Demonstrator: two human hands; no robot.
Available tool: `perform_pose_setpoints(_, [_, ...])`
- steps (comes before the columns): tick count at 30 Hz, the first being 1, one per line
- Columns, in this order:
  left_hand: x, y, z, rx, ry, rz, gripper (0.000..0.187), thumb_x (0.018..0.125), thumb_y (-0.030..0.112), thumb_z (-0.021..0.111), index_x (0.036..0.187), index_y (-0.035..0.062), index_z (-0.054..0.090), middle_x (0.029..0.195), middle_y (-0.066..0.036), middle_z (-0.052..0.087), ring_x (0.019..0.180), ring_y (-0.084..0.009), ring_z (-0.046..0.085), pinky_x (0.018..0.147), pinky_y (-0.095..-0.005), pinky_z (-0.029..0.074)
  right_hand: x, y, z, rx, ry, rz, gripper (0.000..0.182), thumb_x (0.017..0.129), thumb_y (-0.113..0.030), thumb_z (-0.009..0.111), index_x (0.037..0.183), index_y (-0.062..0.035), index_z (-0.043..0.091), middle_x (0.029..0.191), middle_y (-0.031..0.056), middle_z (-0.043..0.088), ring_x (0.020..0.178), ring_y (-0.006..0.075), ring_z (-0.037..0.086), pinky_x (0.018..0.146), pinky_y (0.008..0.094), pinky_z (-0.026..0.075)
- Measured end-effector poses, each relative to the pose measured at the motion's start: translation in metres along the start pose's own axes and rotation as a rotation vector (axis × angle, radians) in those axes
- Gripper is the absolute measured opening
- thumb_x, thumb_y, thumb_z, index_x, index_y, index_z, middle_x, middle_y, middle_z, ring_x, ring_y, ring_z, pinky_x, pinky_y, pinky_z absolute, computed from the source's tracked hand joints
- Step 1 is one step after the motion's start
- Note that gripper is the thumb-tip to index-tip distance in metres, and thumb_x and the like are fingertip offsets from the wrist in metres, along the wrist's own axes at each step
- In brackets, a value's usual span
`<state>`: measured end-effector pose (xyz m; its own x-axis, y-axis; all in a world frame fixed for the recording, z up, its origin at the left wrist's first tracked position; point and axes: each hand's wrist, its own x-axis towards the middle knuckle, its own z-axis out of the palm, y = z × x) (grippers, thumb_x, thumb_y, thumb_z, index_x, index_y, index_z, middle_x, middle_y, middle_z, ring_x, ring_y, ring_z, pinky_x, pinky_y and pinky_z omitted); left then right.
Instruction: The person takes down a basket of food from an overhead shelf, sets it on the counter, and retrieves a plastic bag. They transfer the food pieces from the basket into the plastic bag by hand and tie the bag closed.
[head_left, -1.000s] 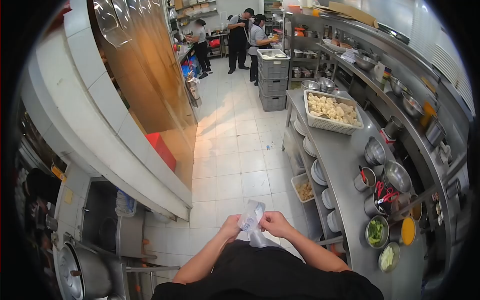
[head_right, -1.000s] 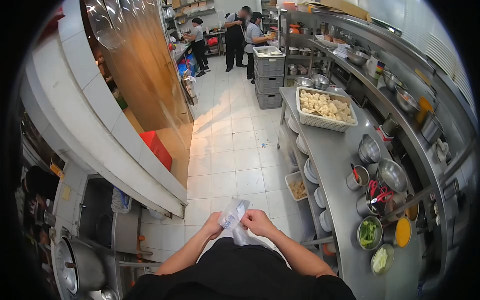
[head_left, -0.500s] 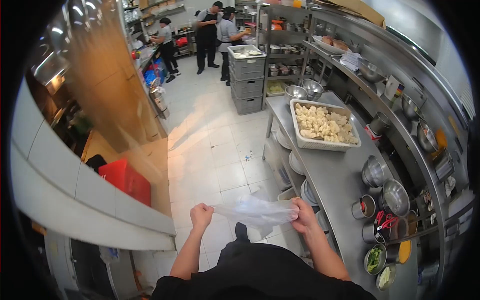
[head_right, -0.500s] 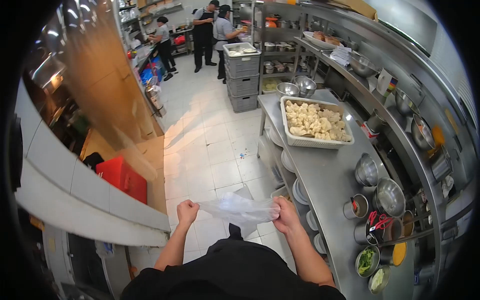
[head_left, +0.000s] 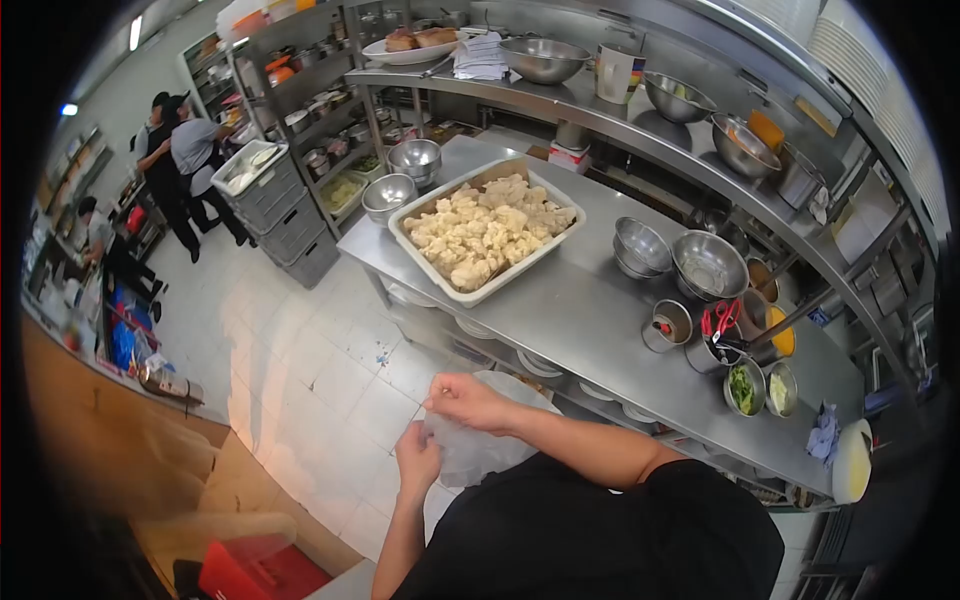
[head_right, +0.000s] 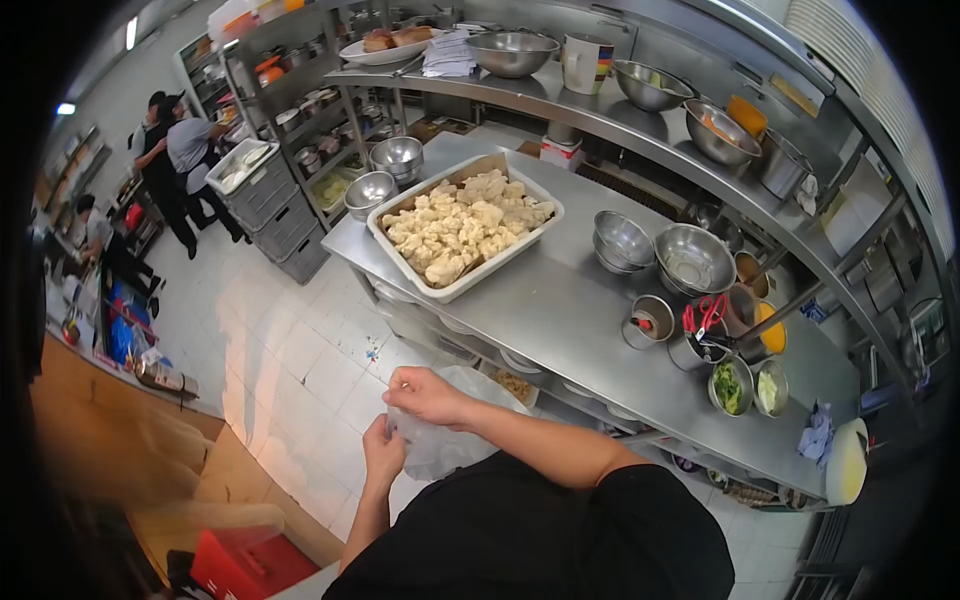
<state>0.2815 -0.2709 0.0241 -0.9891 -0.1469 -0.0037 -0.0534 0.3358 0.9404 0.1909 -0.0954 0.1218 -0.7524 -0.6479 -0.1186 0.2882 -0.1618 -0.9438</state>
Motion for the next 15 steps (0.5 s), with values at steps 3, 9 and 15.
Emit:
perform_pose_setpoints(3, [0.033,-0.016,-0.028,-0.140,0.096,-0.126,0.017,0.086,0.002,0.054,0.097,-0.0007,0.067,0.078,-0.006,0.064,0.068,-0.0130,0.057,0.063,-0.0291,0.047,0.022,0.011,-0.061,-0.340,0.323,-0.054,0.016,0.099,-0.024,0.070,0.099,-0.0084,0.064,0.080,-0.0004,0.061,0.069,0.0066,0.055,0.054,0.0247,0.042])
perform_pose_setpoints(9, [0.109,-0.019,-0.134,-0.502,0.362,-0.357,0.010,0.089,0.011,0.055,0.087,0.0061,0.064,0.071,0.000,0.054,0.061,-0.0098,0.050,0.053,-0.0265,0.040,0.060,0.003,-0.189,-0.023,0.842,0.105,0.037,0.100,-0.038,0.065,0.117,-0.0069,0.056,0.095,0.0082,0.064,0.070,0.0161,0.063,0.055,0.0319,0.052])
perform_pose_setpoints(15, [0.209,0.059,-0.145,-0.734,0.510,-0.265,0.012,0.096,0.019,0.059,0.097,0.0078,0.062,0.084,-0.001,0.056,0.064,-0.0113,0.053,0.053,-0.0253,0.041,0.125,-0.007,-0.239,-0.023,1.064,0.124,0.039,0.100,-0.030,0.063,0.121,0.0002,0.048,0.087,0.0133,0.067,0.055,0.0197,0.064,0.044,0.0342,0.052])
